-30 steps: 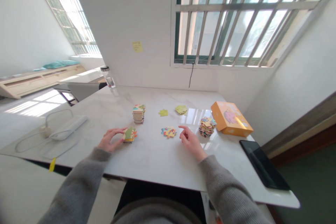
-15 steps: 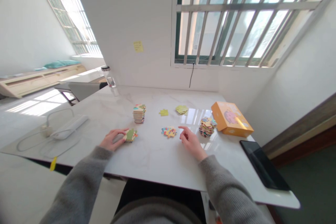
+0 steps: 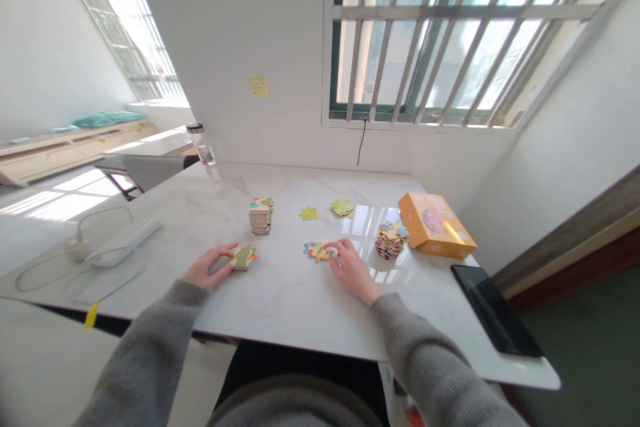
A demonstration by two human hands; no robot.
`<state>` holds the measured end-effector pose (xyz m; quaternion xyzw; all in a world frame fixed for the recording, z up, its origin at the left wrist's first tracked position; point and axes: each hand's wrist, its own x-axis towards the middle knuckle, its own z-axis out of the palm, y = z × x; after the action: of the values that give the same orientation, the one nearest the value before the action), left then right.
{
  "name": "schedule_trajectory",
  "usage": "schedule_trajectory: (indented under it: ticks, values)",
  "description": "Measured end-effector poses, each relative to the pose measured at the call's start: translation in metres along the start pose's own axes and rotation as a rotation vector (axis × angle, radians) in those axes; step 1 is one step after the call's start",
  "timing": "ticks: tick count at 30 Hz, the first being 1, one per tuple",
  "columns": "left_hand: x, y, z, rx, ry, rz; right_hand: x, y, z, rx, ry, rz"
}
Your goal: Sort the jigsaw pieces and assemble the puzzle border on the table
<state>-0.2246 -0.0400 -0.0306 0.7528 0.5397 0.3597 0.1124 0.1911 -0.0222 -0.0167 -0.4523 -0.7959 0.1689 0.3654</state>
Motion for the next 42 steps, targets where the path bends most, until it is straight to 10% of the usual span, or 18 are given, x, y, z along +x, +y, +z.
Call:
schedule_trajectory:
  ticks: [11,20,29,42]
  values:
    - [0.008,0.049,0.007,0.042,0.231,0.264,0.011,0.012,0.009,-0.154,0.011,-0.022]
    - [0.056,0.154,0.092,-0.149,0.179,0.235,0.004,0.0,0.003,-0.033,0.186,-0.059]
    - [0.092,0.16,0.158,-0.933,-0.07,-0.263,0.001,-0.006,-0.002,-0.013,0.279,-0.038]
    - [0.081,0.166,0.141,-0.612,-0.006,0.07,-0.001,-0.014,0.001,0.332,0.033,0.118]
